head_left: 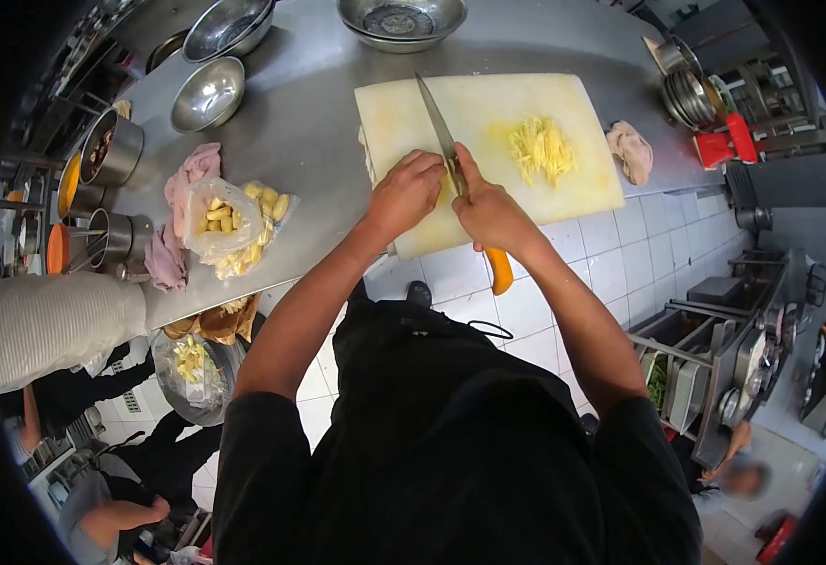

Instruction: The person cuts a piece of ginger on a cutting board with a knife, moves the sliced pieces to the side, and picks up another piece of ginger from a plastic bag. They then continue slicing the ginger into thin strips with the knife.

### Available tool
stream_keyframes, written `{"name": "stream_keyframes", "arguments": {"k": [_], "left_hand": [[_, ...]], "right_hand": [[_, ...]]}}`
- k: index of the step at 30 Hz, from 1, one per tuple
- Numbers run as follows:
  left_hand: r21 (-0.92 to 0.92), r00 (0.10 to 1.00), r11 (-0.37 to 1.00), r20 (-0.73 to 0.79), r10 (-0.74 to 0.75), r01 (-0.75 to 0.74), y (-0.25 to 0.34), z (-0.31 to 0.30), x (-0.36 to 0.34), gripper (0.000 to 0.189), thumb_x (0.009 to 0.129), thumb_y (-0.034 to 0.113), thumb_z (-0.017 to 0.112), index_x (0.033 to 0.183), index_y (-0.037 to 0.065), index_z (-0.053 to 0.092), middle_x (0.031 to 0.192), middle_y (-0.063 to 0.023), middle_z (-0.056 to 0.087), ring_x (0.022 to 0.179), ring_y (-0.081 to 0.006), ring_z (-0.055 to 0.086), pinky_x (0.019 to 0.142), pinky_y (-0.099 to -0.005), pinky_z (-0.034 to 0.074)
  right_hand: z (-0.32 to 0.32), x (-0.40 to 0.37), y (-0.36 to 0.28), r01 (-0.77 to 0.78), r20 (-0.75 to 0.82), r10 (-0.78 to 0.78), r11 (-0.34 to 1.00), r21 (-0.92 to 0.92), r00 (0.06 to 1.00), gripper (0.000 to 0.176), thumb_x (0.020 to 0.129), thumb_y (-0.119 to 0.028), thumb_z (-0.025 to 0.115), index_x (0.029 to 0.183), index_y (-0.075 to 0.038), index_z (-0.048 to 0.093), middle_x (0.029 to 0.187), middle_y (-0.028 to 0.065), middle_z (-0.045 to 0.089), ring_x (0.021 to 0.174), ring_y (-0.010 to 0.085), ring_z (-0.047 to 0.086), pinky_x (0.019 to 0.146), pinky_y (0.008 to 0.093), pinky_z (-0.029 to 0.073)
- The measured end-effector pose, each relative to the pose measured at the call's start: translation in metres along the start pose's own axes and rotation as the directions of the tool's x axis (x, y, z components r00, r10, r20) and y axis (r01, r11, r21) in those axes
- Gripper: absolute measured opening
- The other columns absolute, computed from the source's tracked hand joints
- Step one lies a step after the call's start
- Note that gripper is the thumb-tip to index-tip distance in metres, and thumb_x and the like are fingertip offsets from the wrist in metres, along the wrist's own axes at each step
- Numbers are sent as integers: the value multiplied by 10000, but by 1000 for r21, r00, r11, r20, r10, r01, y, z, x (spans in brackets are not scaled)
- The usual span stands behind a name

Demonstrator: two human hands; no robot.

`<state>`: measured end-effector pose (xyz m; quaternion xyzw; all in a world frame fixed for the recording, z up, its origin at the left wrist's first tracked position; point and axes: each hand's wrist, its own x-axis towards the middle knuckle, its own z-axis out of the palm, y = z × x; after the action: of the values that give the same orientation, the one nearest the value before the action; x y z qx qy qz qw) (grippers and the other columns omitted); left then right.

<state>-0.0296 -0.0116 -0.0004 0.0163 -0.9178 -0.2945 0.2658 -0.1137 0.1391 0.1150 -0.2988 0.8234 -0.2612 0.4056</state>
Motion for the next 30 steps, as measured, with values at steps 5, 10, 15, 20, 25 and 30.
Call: {"name": "stream_keyframes", "arguments": {"k": [5, 10, 15, 20, 25, 30], "left_hand": [[-7, 1000, 1000, 0, 1, -1, -1, 1, 1, 245, 813, -65, 655, 1041, -21, 734, 1133, -100, 701, 1062, -285, 655, 928, -383, 560], [-24, 1000, 1000, 8, -17, 17, 1, 0, 3, 177, 827, -18, 668, 992, -8, 731, 1083, -81, 700, 1081, -270, 643, 944, -382, 554], [-29, 999, 999, 8, -37, 37, 4, -1, 0, 178, 830, -25, 661, 993, -13, 730, 1090, -88, 699, 1083, -270, 644, 941, -385, 557], [-33, 999, 999, 16, -31, 31, 3, -3, 2, 194, 828, -32, 657, 1004, -11, 735, 1103, -88, 699, 1087, -272, 645, 941, -384, 559], [-43, 1000, 999, 22, -15, 16, 1, -2, 2, 211, 826, -42, 646, 1014, -15, 737, 1109, -90, 701, 1078, -280, 649, 937, -382, 559], [-73, 985, 995, -155, -81, 71, 1, -1, 1, 271, 819, -89, 635, 1056, -8, 737, 1116, -110, 705, 1046, -305, 663, 904, -388, 562]], "right_hand": [[18, 18, 26, 109, -76, -118, 987, -119, 990, 795, 970, -119, 471, 1664, -87, 85, 855, 234, 733, 538, 310, 672, 664, 429, 594], [1, 27, 10, 51, -34, -52, 999, -2, 998, 805, 963, -92, 442, 1674, -159, 72, 1093, 248, 707, 530, 296, 662, 619, 404, 598], [-6, 12, 5, 69, -6, -69, 998, -3, 998, 811, 967, -111, 468, 1667, -89, 59, 860, 232, 733, 540, 304, 680, 654, 405, 606], [6, 12, 8, 57, -18, -58, 998, -39, 998, 812, 968, -110, 468, 1668, -92, 58, 902, 249, 736, 552, 302, 686, 653, 412, 605], [4, 31, 14, 82, -34, -82, 997, 5, 996, 807, 972, -116, 466, 1671, -114, 63, 1006, 251, 724, 555, 297, 682, 660, 411, 601], [-16, 15, -1, 41, -5, -41, 999, 28, 999, 798, 966, -122, 452, 1676, -145, 90, 1081, 254, 703, 535, 270, 658, 651, 389, 600]]}}
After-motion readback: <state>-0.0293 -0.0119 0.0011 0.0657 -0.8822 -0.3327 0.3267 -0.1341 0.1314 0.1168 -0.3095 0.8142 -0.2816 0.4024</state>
